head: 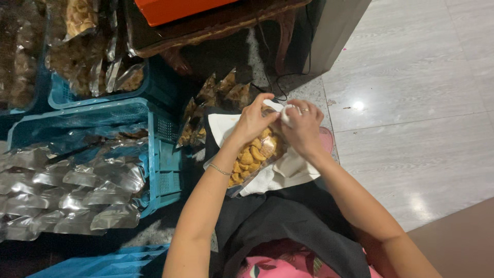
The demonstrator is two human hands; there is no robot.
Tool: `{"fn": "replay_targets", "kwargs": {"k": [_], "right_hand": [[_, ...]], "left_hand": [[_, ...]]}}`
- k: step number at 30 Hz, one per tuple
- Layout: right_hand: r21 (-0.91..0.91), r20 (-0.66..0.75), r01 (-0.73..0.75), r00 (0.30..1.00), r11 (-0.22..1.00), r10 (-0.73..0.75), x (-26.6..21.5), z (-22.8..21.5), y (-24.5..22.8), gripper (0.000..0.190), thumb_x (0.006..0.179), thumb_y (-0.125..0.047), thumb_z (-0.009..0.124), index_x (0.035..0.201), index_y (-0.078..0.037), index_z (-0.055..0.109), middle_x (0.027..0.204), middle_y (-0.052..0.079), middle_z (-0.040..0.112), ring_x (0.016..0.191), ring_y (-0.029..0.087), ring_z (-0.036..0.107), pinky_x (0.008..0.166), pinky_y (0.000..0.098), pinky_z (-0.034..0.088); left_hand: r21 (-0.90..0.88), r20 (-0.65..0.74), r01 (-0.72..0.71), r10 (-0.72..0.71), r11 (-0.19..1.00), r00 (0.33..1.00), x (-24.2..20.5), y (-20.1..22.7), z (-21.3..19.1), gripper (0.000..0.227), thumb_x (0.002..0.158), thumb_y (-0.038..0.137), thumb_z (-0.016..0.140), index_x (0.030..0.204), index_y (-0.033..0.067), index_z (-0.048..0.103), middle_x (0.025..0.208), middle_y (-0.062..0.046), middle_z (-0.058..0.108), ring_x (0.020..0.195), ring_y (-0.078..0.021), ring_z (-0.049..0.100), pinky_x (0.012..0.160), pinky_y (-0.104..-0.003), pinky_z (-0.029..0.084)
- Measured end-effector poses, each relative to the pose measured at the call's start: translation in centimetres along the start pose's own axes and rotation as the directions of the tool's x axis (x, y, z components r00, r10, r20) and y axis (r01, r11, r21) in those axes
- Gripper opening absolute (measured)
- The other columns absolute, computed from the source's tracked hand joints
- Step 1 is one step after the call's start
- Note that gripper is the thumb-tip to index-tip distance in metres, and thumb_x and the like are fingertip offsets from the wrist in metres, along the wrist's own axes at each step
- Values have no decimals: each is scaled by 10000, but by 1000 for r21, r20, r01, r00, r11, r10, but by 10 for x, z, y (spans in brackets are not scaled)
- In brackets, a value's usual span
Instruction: The person sits with a white cloth and repeatedly wipes the exterior of sealed snack packs containing yellow snacks. They pick up each pack from a blue crate, wipe it thoroughly, and place it back into the crate. The process is repeated for multiple packs throughout the video.
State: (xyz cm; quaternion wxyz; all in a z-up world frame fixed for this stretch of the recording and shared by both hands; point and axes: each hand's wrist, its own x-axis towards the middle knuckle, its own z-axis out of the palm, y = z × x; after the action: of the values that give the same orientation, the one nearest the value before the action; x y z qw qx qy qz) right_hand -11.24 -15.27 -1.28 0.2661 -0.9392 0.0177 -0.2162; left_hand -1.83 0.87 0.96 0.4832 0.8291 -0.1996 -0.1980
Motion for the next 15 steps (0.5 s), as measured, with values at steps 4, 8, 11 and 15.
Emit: {"fn": "replay_targets", "kwargs": {"k": [4,8,11,15], "right_hand": [[598,502,-701,706,388,500,-5,-20,24,264,891,-317,704,1103,-161,706,1031,60,726,937,226,698,867,392,578],[713,480,-615,778,336,406,-21,-40,39,295,943,-307,711,1098,-56,723,997,50,725,901,163,680,811,315,574],[596,358,-500,866,628,349,-20,-37,31,251,946,-309,727,1061,-86,732,1077,77,669,951,200,649,816,347,588],[110,158,-2,987,994,-16,-11,-29,-2,329,815,-335,809,1063,-138,719,1246,86,601,1158,287,535,940,478,447]], "left_hand": [[-36,-26,-72,71,997,997,7,-15,4,298,857,304,819,974,38,752,888,-73,789,865,-170,763,788,-315,580],[-112,14,-24,25,993,1000,13,-33,8,247,835,253,821,945,43,754,839,-49,762,794,-150,717,739,-302,565],[-219,97,-70,93,973,991,22,-46,7,240,840,198,823,993,37,731,932,-59,764,885,-127,708,797,-281,566],[-238,150,5,31,971,988,21,-46,6,325,825,140,778,1121,39,686,1053,-113,736,958,-141,689,829,-286,579]]}}
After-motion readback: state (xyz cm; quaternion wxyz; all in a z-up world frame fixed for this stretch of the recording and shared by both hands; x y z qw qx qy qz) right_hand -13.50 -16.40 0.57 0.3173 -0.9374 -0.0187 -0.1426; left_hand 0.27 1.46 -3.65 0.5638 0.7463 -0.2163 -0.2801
